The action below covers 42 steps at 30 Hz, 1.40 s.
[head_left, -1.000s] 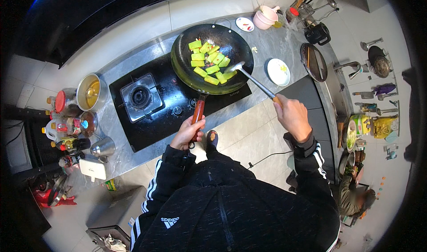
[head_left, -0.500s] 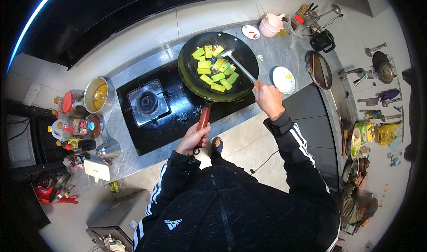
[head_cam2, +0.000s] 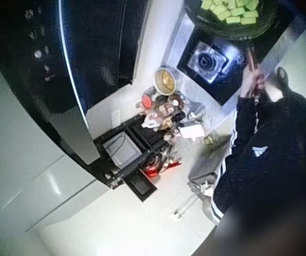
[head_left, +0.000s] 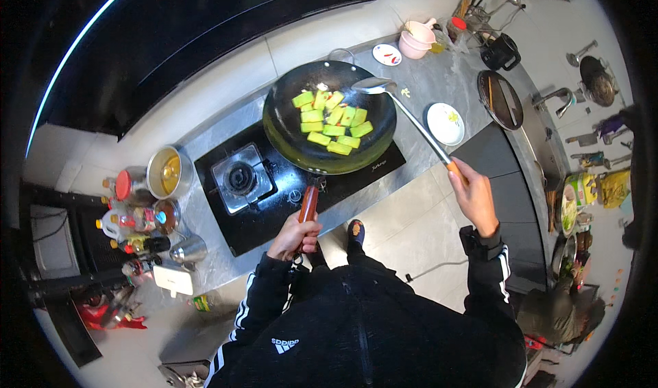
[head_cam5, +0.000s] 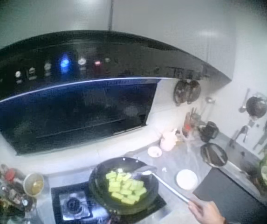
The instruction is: The person selects green vegetables from a bowl, then stir-fries them in a wok with oil. They use a spatula to turn the pieces and transfer them to a plate, then return them to the wok to continue cooking.
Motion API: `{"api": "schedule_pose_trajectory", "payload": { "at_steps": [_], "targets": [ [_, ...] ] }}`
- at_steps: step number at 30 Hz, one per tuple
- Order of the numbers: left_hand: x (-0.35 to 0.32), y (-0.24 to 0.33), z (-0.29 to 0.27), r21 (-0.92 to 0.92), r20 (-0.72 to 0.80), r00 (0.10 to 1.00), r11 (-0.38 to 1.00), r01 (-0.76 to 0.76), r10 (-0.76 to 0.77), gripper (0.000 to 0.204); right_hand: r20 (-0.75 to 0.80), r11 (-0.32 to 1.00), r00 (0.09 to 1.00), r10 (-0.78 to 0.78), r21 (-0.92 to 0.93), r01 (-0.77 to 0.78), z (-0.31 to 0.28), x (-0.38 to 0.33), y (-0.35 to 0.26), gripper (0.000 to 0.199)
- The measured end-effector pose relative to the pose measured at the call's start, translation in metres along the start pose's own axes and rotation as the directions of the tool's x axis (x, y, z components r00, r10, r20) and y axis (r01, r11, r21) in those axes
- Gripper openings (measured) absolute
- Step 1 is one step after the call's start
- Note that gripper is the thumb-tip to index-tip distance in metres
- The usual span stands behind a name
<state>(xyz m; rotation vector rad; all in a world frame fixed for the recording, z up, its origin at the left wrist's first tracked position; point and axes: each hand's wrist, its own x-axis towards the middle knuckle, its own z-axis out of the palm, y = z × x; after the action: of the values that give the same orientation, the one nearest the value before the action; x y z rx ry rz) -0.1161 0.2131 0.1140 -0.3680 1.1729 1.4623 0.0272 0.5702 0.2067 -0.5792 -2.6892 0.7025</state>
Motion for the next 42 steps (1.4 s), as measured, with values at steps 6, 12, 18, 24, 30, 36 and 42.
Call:
{"api": "schedule_pose_trajectory", "payload": {
  "at_steps": [6,12,18,24,30,36,42],
  "targets": [
    [0.046,0.022,0.013,0.032,0.137,0.970,0.978,-0.206,0.200,0.027,-0.046,0.979,0.995,0.090,0.187,-0.080,0.008,0.035,0.006,0.036],
    [0.000,-0.033,-0.007,-0.057,0.114,0.989,0.995,-0.086,0.092,0.028,-0.055,0.951,0.989,0.134,0.287,-0.113,-0.021,0.010,0.020,0.035],
    [0.050,0.017,-0.003,-0.006,0.155,0.971,0.983,-0.182,0.181,0.025,0.064,0.818,0.959,0.277,0.507,-0.270,-0.011,-0.001,0.026,0.037],
    [0.036,-0.004,0.009,0.049,0.183,0.970,0.984,-0.172,0.161,0.027,0.068,0.775,0.961,0.269,0.577,-0.258,0.000,0.011,0.034,0.038],
    [-0.007,-0.012,-0.017,0.069,0.043,0.995,0.993,-0.097,0.094,0.029,0.082,0.735,0.905,0.416,0.555,-0.388,-0.025,-0.026,0.042,0.037],
    [0.060,0.034,0.003,-0.022,0.152,0.970,0.982,-0.189,0.190,0.024,0.089,0.684,0.930,0.357,0.653,-0.325,-0.011,-0.013,0.044,0.037],
    [0.017,-0.008,-0.006,0.062,0.153,0.983,0.992,-0.109,0.099,0.027,0.093,0.698,0.928,0.362,0.633,-0.335,-0.012,0.001,0.040,0.035]
  ]
}}
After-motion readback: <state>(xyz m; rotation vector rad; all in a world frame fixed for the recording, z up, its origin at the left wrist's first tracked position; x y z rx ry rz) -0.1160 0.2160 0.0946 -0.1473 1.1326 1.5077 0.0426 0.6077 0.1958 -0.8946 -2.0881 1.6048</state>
